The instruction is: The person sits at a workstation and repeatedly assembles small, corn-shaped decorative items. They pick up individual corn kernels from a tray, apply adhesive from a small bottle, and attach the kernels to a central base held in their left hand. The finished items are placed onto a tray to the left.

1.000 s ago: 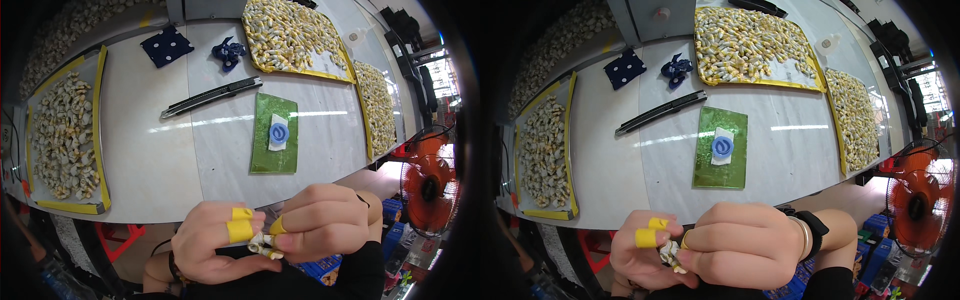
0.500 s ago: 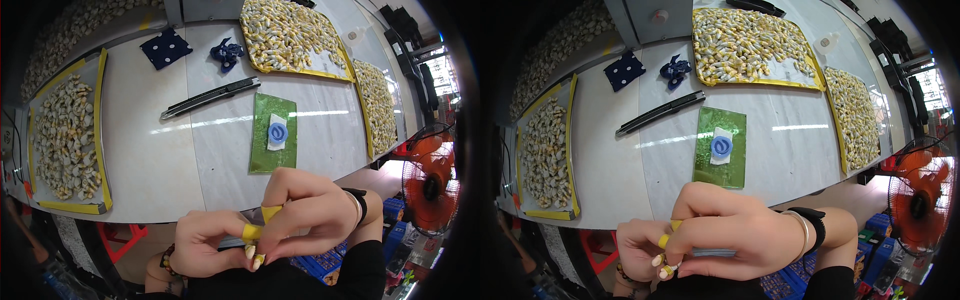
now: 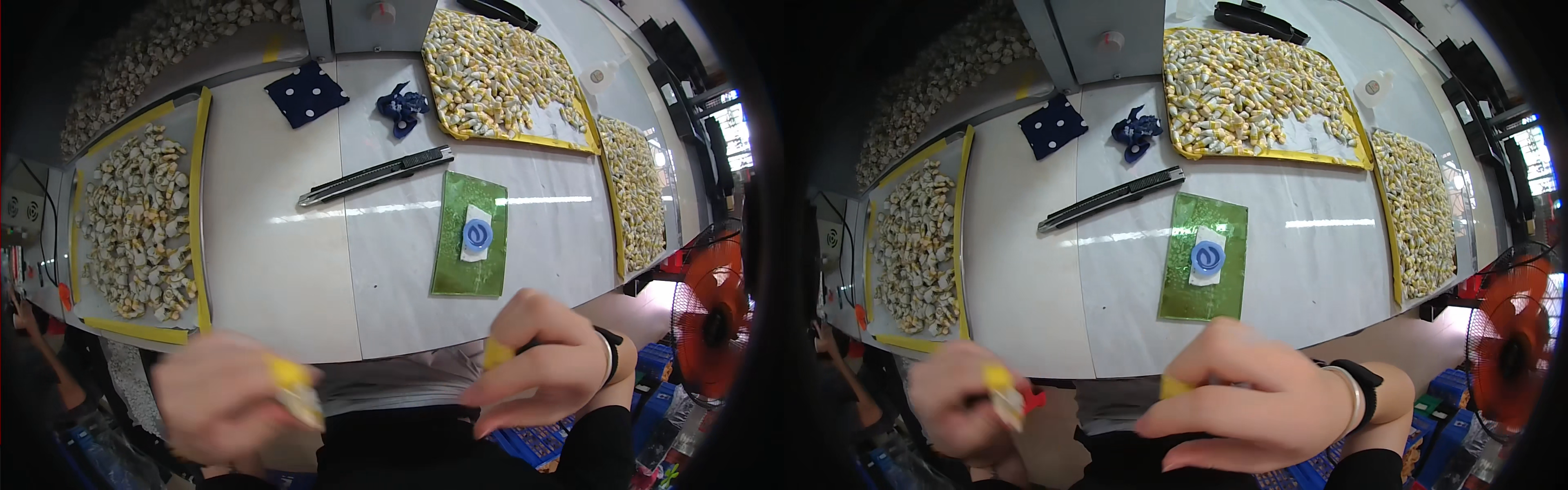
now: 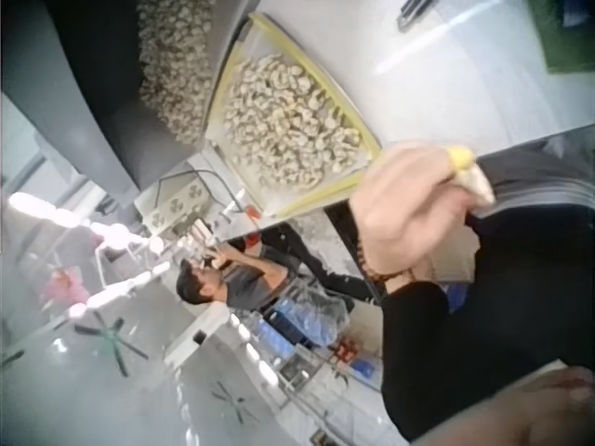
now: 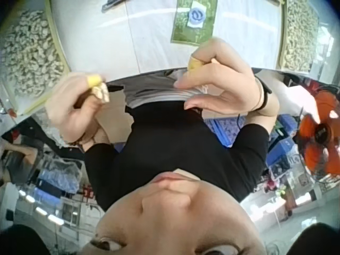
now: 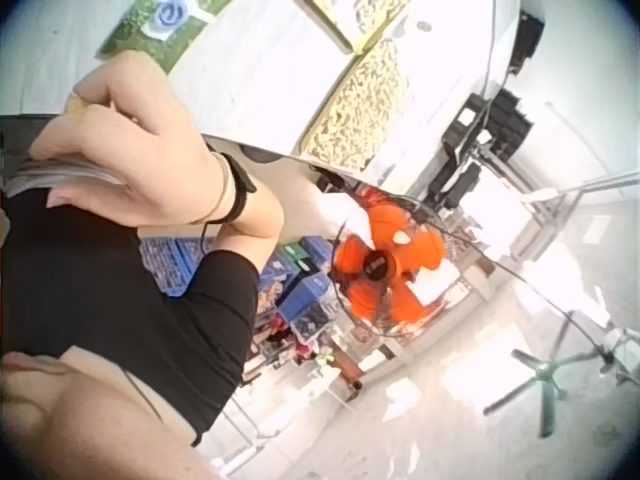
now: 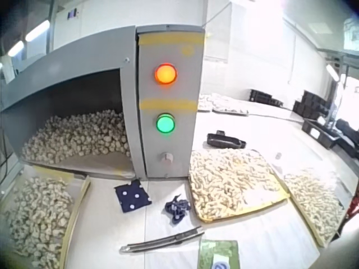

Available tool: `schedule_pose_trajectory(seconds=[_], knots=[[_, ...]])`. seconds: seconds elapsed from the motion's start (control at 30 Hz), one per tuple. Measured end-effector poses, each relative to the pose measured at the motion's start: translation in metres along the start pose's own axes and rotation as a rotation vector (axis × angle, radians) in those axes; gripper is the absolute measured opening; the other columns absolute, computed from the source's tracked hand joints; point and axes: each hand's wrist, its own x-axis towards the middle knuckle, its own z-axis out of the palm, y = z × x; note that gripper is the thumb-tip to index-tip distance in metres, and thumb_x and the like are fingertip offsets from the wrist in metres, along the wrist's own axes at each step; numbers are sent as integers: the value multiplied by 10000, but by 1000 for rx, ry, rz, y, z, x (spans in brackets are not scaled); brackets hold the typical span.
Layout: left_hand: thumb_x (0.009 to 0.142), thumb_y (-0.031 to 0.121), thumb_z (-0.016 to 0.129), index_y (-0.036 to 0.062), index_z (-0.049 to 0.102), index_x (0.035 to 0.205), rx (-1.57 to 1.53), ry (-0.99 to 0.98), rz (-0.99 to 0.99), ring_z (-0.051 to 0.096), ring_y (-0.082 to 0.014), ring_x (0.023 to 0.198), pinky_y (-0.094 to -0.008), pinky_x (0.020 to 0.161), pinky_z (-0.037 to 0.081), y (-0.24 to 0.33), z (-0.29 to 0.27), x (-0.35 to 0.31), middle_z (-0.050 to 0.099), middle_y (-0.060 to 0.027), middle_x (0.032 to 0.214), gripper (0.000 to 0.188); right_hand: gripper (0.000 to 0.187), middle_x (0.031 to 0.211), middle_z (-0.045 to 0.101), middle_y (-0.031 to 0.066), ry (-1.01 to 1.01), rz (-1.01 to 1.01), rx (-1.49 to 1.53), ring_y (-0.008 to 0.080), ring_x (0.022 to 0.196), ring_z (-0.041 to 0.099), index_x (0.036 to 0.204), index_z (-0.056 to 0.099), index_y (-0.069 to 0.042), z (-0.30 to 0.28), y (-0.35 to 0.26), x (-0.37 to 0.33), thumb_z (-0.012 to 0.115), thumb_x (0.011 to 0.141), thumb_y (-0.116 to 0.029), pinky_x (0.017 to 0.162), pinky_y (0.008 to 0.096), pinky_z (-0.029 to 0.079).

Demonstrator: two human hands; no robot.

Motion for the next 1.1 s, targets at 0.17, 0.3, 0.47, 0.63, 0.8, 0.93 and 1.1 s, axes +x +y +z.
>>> schedule_pose_trajectory(seconds=[0.17,0.3,0.47,0.63,0.8,0.93,1.1], knots=[[752,148,649,-15,582,1030,917,-59,-167,537,-325,951,-380,861,408,-55,-111,2,585,-174,979,329,281,827,486,57,112,96,-166,144,659,476,925,672,-66,-17,-7,-22,779,684,-159,545,229,369],[783,192,650,16,563,1150,560,131,-355,599,-230,896,-360,785,462,-105,-120,97,615,-157,1012,416,269,818,500,63,93,93,-182,153,653,488,913,673,-65,-15,-3,-25,777,675,-133,549,240,387],[741,288,691,63,575,1151,896,125,-247,612,-297,912,-369,787,478,-195,-135,175,619,-172,1009,481,268,809,523,66,79,80,-239,166,653,516,901,674,-66,-16,-11,-26,775,655,-96,552,249,413],[785,262,644,80,586,1131,868,232,-188,608,-290,954,-375,814,477,-231,-134,196,619,-133,1066,395,243,801,523,59,176,189,-285,157,657,535,871,676,-69,-29,-17,-46,768,647,-68,556,245,426],[838,213,601,42,571,1116,638,192,-196,604,-169,834,-276,731,461,-223,-165,184,637,-80,995,328,222,760,566,74,266,224,-514,171,652,559,827,656,-44,-44,-13,-50,734,624,3,572,256,444],[898,164,536,18,546,1029,87,139,-105,520,-73,725,-207,659,407,-124,-113,154,578,-11,825,196,183,750,586,66,446,354,-910,181,662,542,817,604,-39,-79,6,-44,686,658,1,555,273,412],[840,182,621,-19,597,957,-437,-99,-3,609,-142,754,-265,588,497,12,-32,62,629,-93,844,234,157,800,615,142,365,395,-975,284,739,589,886,602,7,-151,57,-9,623,764,-89,672,341,464]])
